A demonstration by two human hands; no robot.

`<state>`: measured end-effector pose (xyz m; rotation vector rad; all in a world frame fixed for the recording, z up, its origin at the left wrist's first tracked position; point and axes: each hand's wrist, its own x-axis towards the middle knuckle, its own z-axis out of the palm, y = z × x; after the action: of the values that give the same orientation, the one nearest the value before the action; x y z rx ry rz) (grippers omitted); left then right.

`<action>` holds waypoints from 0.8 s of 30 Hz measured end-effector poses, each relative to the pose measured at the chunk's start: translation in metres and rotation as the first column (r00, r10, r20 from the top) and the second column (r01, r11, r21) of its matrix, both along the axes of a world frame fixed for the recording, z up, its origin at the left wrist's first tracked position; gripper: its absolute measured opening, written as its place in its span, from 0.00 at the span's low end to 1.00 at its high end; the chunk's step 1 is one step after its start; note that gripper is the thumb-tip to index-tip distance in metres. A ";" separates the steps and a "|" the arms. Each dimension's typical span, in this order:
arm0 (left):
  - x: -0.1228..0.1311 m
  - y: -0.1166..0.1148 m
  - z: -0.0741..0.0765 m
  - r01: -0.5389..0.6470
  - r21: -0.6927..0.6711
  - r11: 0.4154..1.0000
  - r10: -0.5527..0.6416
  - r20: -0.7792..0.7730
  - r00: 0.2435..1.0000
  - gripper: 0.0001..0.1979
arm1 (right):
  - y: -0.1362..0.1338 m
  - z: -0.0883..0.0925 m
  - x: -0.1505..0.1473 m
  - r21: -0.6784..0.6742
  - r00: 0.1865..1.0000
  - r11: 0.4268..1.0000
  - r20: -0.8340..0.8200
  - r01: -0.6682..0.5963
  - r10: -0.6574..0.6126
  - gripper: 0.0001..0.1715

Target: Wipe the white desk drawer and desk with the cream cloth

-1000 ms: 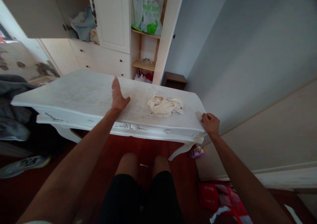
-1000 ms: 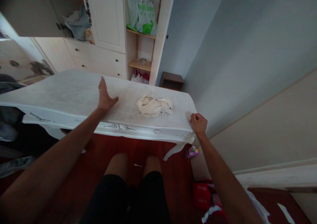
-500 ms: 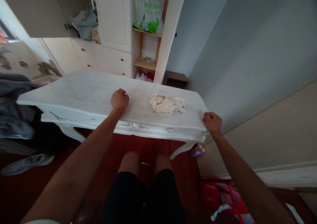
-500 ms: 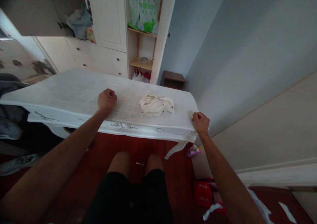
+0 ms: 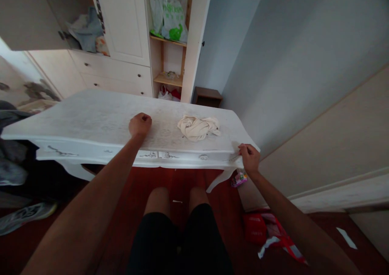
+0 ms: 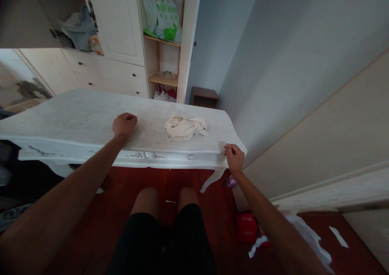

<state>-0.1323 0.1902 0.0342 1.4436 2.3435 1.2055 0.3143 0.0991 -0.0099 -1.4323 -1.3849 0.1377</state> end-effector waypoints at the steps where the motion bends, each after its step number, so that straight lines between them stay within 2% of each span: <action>1: 0.000 0.000 0.000 -0.003 0.015 1.000 0.002 0.013 1.000 0.09 | -0.013 -0.006 -0.007 -0.011 1.000 0.999 -0.005 -0.030 0.030 0.22; 3: -0.001 0.001 0.000 -0.007 0.044 0.999 0.006 0.037 0.999 0.08 | -0.037 -0.021 -0.022 -0.097 0.985 0.981 0.016 -0.169 0.171 0.21; 4: -0.001 0.001 -0.001 -0.011 0.052 0.999 0.009 0.047 0.999 0.08 | -0.046 -0.030 -0.030 -0.170 0.964 0.951 0.019 -0.258 0.264 0.21; 6: -0.002 0.001 0.000 -0.018 0.057 0.998 0.014 0.065 0.998 0.08 | -0.058 -0.048 -0.048 -0.315 0.910 0.858 -0.051 -0.405 0.411 0.21; 7: -0.002 0.001 0.000 -0.020 0.057 0.998 0.015 0.074 0.997 0.08 | -0.060 -0.057 -0.057 -0.366 0.891 0.813 -0.134 -0.452 0.435 0.21; 9: -0.002 0.000 0.001 -0.025 0.060 0.998 0.019 0.097 0.995 0.10 | -0.057 -0.070 -0.074 -0.442 0.862 0.750 -0.366 -0.492 0.350 0.24; 11: -0.002 -0.001 0.002 -0.029 0.063 0.998 0.021 0.121 0.992 0.11 | -0.049 -0.076 -0.088 -0.499 0.773 0.685 -0.617 -0.531 0.150 0.30; 14: -0.002 -0.003 0.003 -0.041 0.066 0.997 0.031 0.144 0.989 0.11 | -0.034 -0.072 -0.100 -0.465 0.500 0.541 -0.861 -0.701 -0.092 0.35; 17: -0.002 -0.003 0.004 -0.048 0.066 0.997 0.037 0.156 0.987 0.11 | -0.023 -0.065 -0.107 -0.326 0.272 0.438 -0.945 -0.838 -0.184 0.35; 19: -0.002 -0.003 0.005 -0.050 0.070 0.996 0.038 0.162 0.986 0.10 | -0.019 -0.064 -0.110 -0.247 0.172 0.408 -0.962 -0.879 -0.211 0.33; 21: -0.002 -0.003 0.004 -0.052 0.080 0.995 0.038 0.167 0.985 0.09 | -0.016 -0.066 -0.113 -0.173 0.090 0.403 -0.972 -0.899 -0.216 0.31; 24: -0.003 -0.002 0.003 -0.048 0.090 0.995 0.032 0.177 0.984 0.08 | -0.014 -0.071 -0.118 -0.079 -0.014 0.443 -0.979 -0.893 -0.203 0.26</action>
<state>-0.1348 0.1879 0.0376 1.2641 2.2352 1.4094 0.1966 0.0851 -0.0805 -0.8844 -0.3528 2.1139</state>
